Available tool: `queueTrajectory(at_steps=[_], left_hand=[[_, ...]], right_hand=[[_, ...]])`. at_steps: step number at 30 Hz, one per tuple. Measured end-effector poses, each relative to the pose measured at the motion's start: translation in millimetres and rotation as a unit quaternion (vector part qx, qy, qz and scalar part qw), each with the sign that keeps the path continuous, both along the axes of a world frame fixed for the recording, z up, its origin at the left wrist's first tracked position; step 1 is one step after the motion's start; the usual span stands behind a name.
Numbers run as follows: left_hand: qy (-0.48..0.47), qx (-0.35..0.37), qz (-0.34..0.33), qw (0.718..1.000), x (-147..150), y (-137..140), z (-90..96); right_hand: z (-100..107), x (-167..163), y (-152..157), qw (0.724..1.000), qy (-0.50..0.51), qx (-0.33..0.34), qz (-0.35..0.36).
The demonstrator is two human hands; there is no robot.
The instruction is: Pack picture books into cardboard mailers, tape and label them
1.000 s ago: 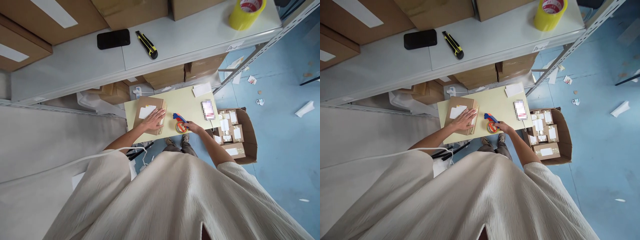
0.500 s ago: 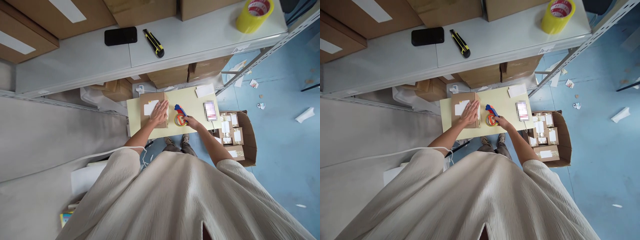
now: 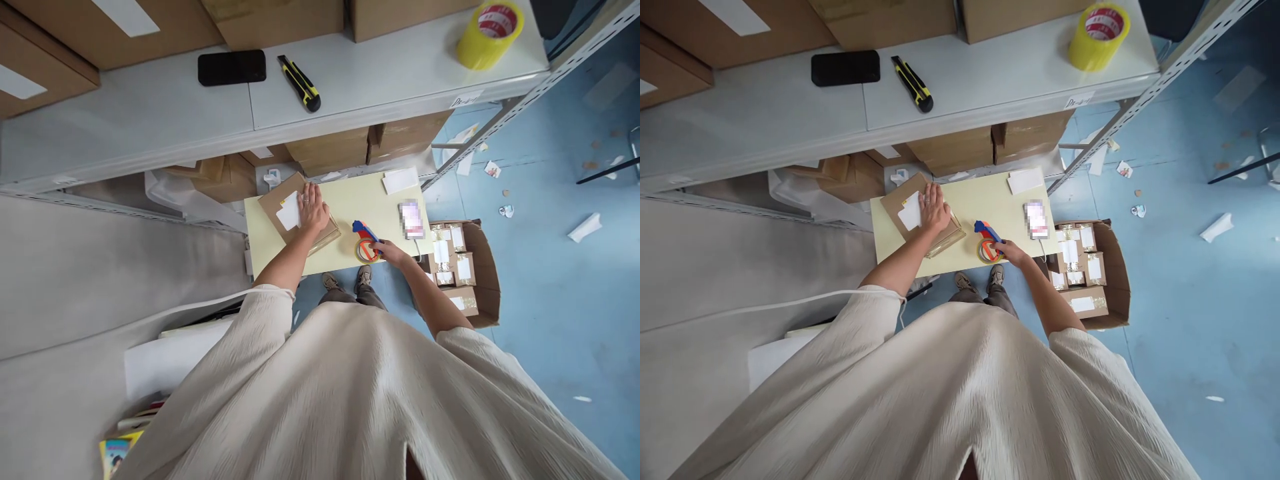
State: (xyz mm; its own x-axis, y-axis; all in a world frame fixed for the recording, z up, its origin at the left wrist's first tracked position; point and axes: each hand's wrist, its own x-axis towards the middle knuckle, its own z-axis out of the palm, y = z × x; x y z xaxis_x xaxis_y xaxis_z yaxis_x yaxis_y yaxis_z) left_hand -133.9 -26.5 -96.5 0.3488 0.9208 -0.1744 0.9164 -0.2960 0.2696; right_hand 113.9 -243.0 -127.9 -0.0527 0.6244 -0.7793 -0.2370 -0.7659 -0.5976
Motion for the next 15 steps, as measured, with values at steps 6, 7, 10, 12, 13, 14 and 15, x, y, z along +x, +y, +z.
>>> queueTrajectory(at_steps=[6, 7, 10, 12, 13, 14, 15], left_hand=[[-0.02, -0.052, -0.272, 0.961, -33.7, -19.9, 20.5], [-0.015, -0.058, -0.298, 0.953, -39.3, -23.7, 21.7], [-0.006, -0.054, -0.299, 0.953, -44.5, -29.5, 19.5], [-0.008, -0.043, -0.271, 0.962, -39.2, -28.8, 15.3], [-0.011, -0.037, -0.255, 0.966, -35.0, -27.7, 13.3], [-0.015, -0.031, -0.237, 0.971, -30.4, -26.2, 11.7], [-0.018, -0.026, -0.217, 0.976, -25.9, -24.8, 10.6]], right_hand=[[-5.5, 3.0, 1.3, 1.0, 0.006, -0.009, 0.0], [-6.2, 3.9, 0.4, 1.0, 0.011, -0.01, -0.002], [-7.6, 5.3, 0.4, 1.0, 0.019, -0.009, -0.009], [-8.0, 5.0, 4.8, 1.0, 0.017, 0.001, -0.011], [-8.0, 4.4, 8.6, 1.0, 0.015, 0.007, -0.009], [-7.7, 3.7, 13.4, 1.0, 0.011, 0.013, -0.003], [-7.1, 2.9, 18.8, 1.0, 0.009, 0.018, 0.007]])
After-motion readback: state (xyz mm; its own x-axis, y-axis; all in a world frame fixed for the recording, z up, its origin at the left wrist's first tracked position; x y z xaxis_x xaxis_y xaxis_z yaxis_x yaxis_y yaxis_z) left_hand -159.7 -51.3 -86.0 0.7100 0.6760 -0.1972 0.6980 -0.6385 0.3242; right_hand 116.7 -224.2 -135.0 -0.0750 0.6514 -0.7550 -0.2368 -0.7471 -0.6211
